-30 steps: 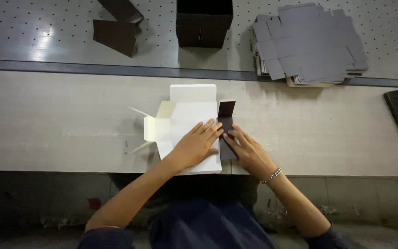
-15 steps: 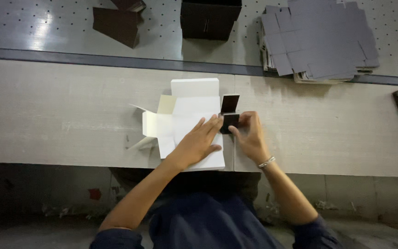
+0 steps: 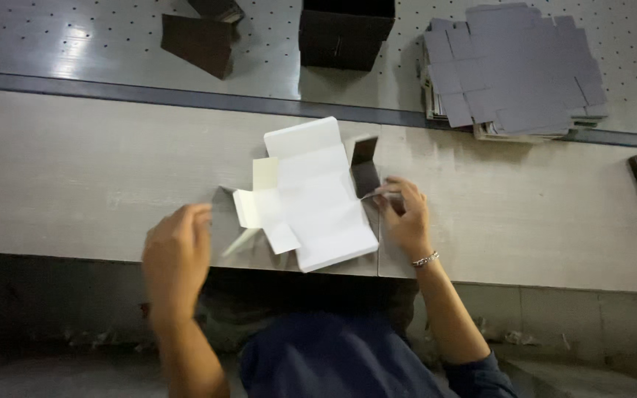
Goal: The person folds flat white cardboard sheets into small rectangular boxes by hand. They fold the side flaps inward, tuck the top flaps to close the box, and place the finished boxes into a larger black container on the table.
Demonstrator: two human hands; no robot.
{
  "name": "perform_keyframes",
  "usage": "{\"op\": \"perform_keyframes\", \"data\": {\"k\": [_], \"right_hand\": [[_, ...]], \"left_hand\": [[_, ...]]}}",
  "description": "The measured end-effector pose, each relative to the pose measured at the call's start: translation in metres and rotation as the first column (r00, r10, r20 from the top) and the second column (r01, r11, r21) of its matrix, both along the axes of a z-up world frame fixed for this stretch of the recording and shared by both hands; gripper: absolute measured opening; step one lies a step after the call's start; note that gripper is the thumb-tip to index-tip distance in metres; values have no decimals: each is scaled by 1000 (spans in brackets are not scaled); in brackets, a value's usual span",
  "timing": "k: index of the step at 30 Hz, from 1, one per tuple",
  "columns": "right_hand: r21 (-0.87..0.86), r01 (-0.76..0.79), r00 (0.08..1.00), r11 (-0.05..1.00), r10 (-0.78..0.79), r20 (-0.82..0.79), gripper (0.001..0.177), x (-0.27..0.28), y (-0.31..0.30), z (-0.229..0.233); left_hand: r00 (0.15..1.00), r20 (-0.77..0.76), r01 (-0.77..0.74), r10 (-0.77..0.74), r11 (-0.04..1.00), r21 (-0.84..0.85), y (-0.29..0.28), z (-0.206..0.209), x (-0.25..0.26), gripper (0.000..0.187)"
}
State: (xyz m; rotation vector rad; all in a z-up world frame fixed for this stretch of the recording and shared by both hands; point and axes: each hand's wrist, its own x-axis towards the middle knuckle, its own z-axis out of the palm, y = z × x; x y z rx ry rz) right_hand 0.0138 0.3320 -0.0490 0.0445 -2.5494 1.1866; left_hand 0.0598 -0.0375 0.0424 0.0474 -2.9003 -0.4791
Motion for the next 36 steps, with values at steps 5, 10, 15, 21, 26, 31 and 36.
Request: {"op": "perform_keyframes", "data": {"k": [5,10,15,21,26,31,36], "right_hand": [[-60,-19,996,998,14,-87,16,-6,-1,-11],[40,-200,940,979,203,-273,21,-10,-5,9],[386,-282,838,878,421,-347,18,-14,-12,20],[616,-347,752,707,602,-267,31,-42,-17,9],[648,-320,776,691,584,-240,18,-52,-19,-25],[662,-313,779,681,583,-231,6,-52,-19,-20],[657,-280,779,700,566,-271,5,-51,-20,-16]], "left_hand": [[944,161,256,-289,946,201,4,-22,8,42],[811,5,524,-586,729,440,46,-28,-10,48],[707,-305,665,-639,747,-23,60,-113,-57,30],[637,-345,641,-690,722,-261,81,-106,-95,16],[649,-398,624,-648,753,-210,83,-115,-99,7],[652,-423,594,-629,771,-229,82,-116,-98,11],[647,-428,610,-631,765,-206,82,-117,-99,9]]}}
